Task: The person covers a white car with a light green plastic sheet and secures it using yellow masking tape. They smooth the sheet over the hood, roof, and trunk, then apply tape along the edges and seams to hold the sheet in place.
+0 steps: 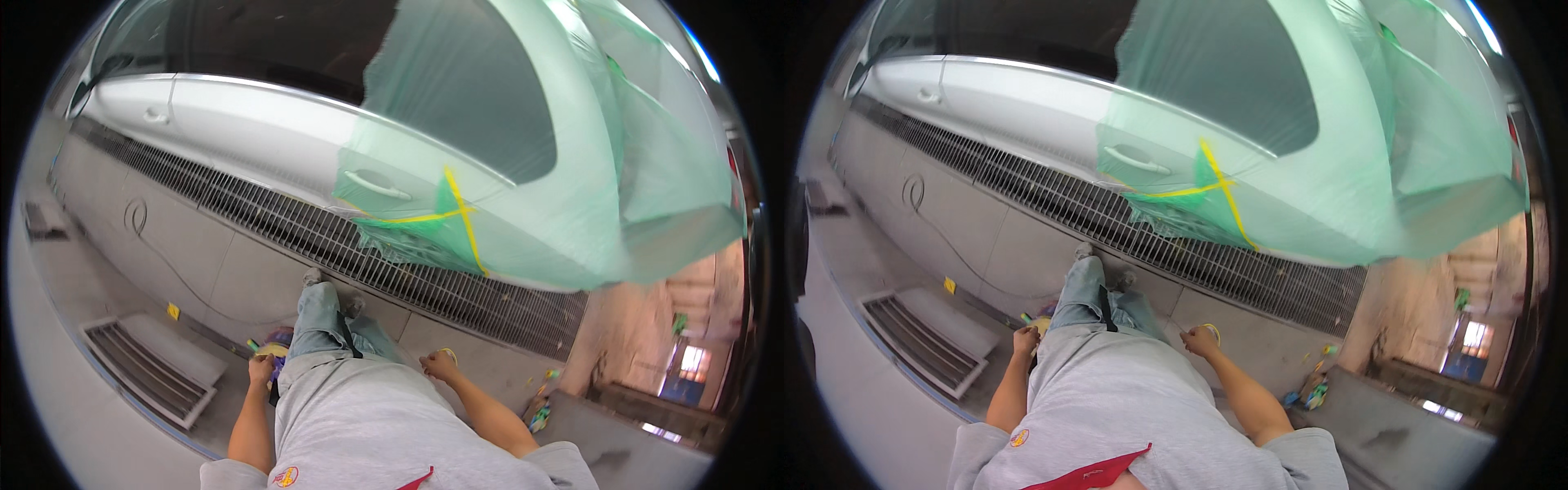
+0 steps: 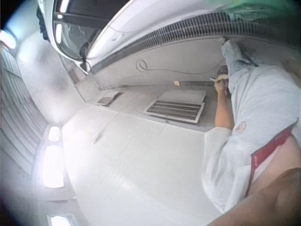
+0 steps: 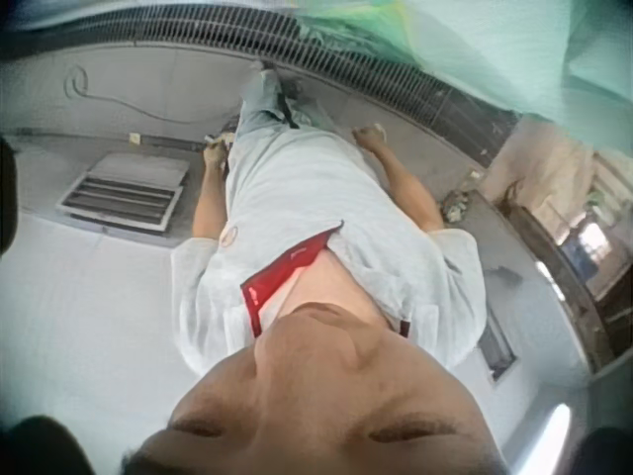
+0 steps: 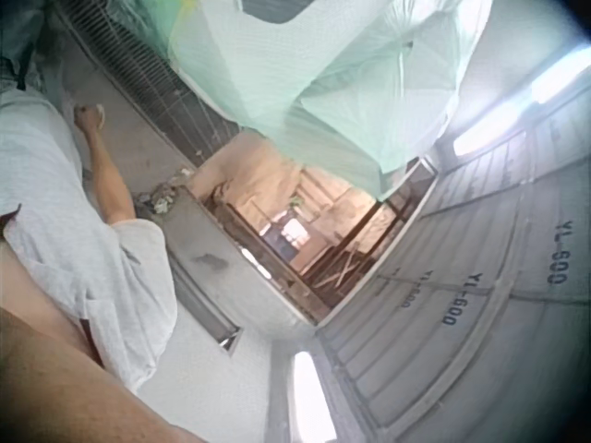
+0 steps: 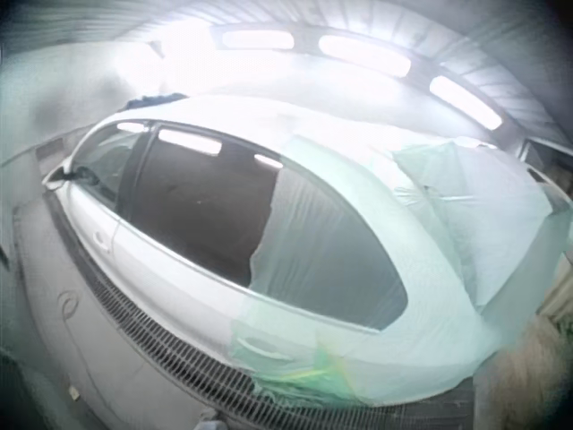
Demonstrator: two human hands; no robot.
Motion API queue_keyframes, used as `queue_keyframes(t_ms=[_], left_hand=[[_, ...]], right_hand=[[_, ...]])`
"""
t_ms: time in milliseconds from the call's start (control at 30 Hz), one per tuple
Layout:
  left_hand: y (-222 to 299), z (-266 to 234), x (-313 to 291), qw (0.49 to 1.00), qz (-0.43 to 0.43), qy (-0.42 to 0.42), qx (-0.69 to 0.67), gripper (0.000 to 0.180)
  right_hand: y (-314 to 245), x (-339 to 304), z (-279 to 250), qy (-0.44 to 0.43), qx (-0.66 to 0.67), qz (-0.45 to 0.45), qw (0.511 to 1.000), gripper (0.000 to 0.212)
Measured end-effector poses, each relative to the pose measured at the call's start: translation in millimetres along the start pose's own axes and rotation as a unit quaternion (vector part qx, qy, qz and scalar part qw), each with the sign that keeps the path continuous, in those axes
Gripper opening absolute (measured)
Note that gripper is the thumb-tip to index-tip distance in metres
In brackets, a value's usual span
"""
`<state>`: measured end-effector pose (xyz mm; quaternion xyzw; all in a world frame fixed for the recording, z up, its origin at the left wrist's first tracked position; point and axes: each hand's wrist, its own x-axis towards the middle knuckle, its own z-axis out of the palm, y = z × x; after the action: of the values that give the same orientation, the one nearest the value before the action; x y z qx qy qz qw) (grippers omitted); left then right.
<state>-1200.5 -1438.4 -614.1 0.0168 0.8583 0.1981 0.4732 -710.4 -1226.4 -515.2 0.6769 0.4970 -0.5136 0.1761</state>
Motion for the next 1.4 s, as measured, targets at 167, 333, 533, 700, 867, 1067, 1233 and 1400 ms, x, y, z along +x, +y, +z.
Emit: queue_keyframes(t_ms=[167,333,533,700,867,1067,1233,1400], left_hand=[[104.5,-9.5,61.6,0.989,0.111,-0.082,0.059,0.034],[254.4,25.5,101.9,0.959,0.163,-0.173,0.154,0.033],[397.2,88.3,115.9,0.873,0.281,-0.255,0.307,0.026],[459.5,141.8,101.7,0.811,0.313,-0.318,0.378,0.022],[466.7,193.9,61.4,0.779,0.278,-0.367,0.427,0.016],[435.9,289.2,-16.3,0.74,0.305,-0.325,0.504,0.02],[401.2,396.4,-129.9,0.594,0.408,-0.385,0.576,0.022],[363.3,527.3,-224.0,0.432,0.575,-0.349,0.601,0.024]], right_hand=[[-11.9,-86.9,30.7,0.074,0.063,-0.018,0.995,0.052],[-49.1,-167.1,94.3,0.23,0.199,0.147,0.941,0.052],[-117.6,-193.3,192.1,0.291,0.489,0.246,0.785,0.047],[-150.9,-196.8,221.2,0.328,0.524,0.292,0.729,0.04],[-122.9,-193.2,213.9,0.314,0.493,0.169,0.794,0.032],[-7.9,-184.2,163.4,0.196,0.509,0.128,0.828,0.039],[104.4,-213.1,111.1,0.258,0.477,0.125,0.831,0.041],[158.2,-221.8,82.8,0.316,0.521,0.138,0.781,0.034]])
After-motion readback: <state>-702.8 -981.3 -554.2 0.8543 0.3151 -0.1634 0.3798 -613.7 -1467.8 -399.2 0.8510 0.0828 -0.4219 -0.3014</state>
